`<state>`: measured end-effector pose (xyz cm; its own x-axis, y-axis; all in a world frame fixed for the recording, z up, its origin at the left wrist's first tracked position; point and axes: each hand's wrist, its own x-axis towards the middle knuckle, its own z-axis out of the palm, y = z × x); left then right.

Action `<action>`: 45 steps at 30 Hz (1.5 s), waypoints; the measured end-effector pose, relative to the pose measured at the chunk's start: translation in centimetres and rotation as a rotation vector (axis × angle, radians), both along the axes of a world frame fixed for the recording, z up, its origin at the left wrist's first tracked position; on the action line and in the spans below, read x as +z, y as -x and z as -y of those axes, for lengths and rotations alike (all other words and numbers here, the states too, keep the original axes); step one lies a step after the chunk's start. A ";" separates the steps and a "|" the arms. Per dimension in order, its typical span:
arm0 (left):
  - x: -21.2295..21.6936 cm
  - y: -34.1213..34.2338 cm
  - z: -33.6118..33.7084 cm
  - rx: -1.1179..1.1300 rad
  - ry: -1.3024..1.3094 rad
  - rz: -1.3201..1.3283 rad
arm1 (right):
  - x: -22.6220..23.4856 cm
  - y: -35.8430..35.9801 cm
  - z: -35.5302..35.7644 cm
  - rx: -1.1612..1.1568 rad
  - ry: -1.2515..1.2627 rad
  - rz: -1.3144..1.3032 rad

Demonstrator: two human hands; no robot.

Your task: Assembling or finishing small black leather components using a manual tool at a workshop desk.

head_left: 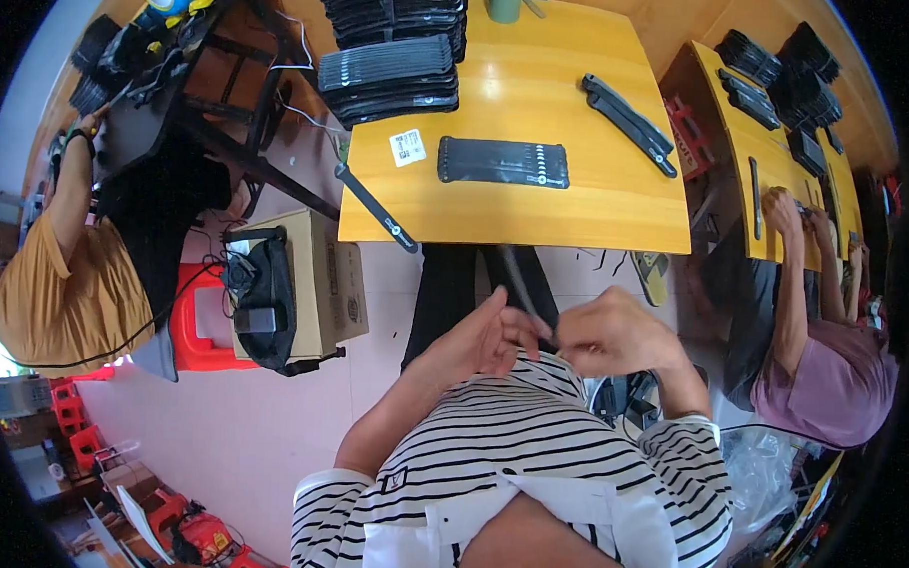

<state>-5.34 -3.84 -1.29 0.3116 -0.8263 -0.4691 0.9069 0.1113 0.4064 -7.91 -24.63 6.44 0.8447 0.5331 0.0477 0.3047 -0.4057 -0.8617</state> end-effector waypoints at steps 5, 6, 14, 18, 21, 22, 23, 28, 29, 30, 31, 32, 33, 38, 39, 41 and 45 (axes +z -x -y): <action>-1.6 -1.3 1.5 0.317 -0.045 0.180 | 0.2 0.2 -0.1 0.099 0.214 -0.083; -1.1 -1.1 1.7 0.470 -0.106 0.237 | -0.2 0.2 0.6 -0.047 0.204 -0.129; -2.6 -2.4 2.7 0.669 -0.289 0.570 | -6.4 -0.5 -0.4 -0.635 -0.455 -0.594; -2.8 -2.7 2.0 0.675 -0.188 0.417 | -8.6 -0.4 0.7 -0.717 -0.670 -0.612; -3.8 -4.2 -0.2 0.735 -0.211 0.376 | -9.2 -0.3 1.9 -0.731 -0.722 -0.599; -4.0 -4.8 -1.0 0.741 -0.249 0.399 | -9.5 -0.4 2.0 -0.730 -0.723 -0.599; -3.9 -5.2 -1.4 0.737 -0.257 0.406 | -9.9 -0.6 2.2 -0.783 -0.657 -0.541; -3.2 -8.7 -1.9 0.665 -0.389 0.605 | -11.3 -3.4 2.5 -0.969 -0.564 -0.379; -2.9 -9.5 -1.7 0.638 -0.451 0.642 | -11.4 -4.3 2.5 -0.995 -0.501 -0.384; -2.9 -10.3 -1.6 0.613 -0.516 0.676 | -11.7 -5.1 2.6 -1.017 -0.436 -0.392; -3.5 -11.3 -1.6 0.590 -0.500 0.703 | -11.9 -5.9 2.8 -1.011 -0.419 -0.369; -4.2 -12.0 -1.7 0.586 -0.498 0.702 | -12.7 -6.5 2.9 -1.015 -0.419 -0.370; -4.7 -13.0 -1.4 0.571 -0.523 0.711 | -13.4 -7.1 3.1 -1.002 -0.453 -0.369; -8.0 -16.0 -1.5 0.564 -0.692 0.801 | -15.3 -9.3 3.4 -1.017 -0.375 -0.300; -8.2 -16.3 -1.2 0.593 -0.750 0.823 | -15.5 -9.6 3.5 -1.044 -0.389 -0.314; -9.1 -17.1 -1.2 0.583 -0.758 0.833 | -16.5 -10.1 3.8 -1.085 -0.352 -0.284; -9.1 -17.4 -0.5 0.605 -0.775 0.855 | -17.3 -10.8 4.0 -1.164 -0.320 -0.268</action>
<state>12.11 -3.34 -10.39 0.9724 -0.0557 -0.2264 0.2191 -0.1138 0.9690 2.90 -28.62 -10.90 0.8114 -0.5455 -0.2101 -0.2979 -0.0765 -0.9515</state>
